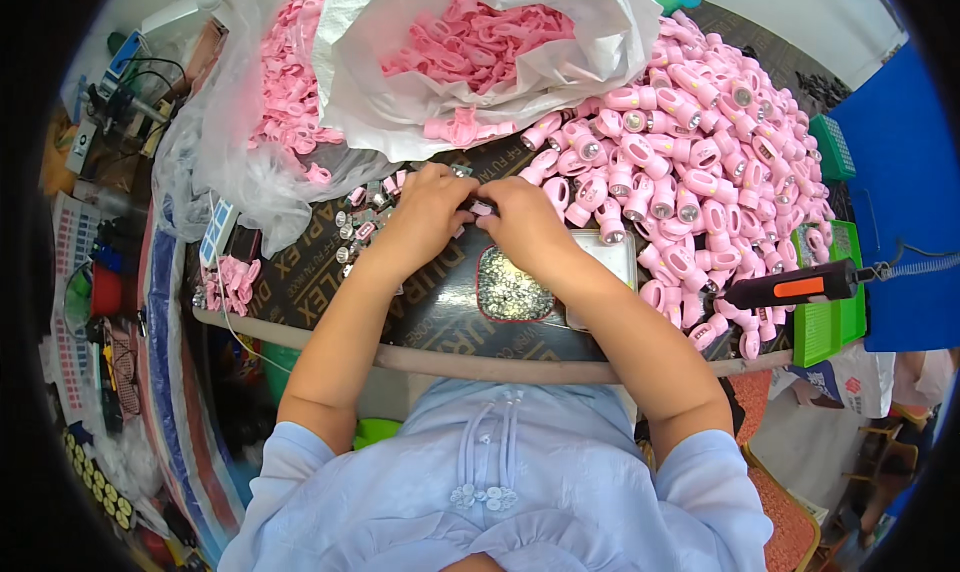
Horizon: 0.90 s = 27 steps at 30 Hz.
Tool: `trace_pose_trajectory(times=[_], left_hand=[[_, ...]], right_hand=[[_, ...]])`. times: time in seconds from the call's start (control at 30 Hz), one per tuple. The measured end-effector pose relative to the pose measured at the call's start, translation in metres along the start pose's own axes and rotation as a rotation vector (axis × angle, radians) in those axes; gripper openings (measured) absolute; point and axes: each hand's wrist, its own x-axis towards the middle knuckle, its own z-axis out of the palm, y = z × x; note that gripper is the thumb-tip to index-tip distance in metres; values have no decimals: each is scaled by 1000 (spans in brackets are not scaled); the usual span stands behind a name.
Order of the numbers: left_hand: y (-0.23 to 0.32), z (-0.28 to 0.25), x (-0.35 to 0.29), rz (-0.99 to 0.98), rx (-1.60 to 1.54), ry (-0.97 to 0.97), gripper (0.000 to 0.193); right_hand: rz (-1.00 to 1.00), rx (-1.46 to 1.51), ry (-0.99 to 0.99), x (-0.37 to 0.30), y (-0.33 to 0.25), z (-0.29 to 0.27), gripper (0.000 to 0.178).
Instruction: Manually assembling small pink toy parts by inserting metal components and decorative elements.
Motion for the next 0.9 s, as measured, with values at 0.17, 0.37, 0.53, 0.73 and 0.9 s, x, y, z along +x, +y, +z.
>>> trace_pose_trajectory(times=[0.17, 0.37, 0.53, 0.73, 0.9], left_hand=[[-8, -19, -14, -133, -206, 215, 24], [-119, -88, -26, -597, 228, 132, 19], [-182, -88, -12, -457, 590, 194, 20], [-205, -80, -14, -416, 709, -8, 18], [-156, -105, -9, -722, -103, -63, 12]], right_hand=[[-139, -383, -44, 9, 13, 19, 17], [-347, -749, -20, 7, 0, 25, 12], [-302, -869, -124, 8, 1, 30, 17], [-270, -676, -90, 6, 4, 27, 15], [160, -183, -74, 7, 13, 1, 19]])
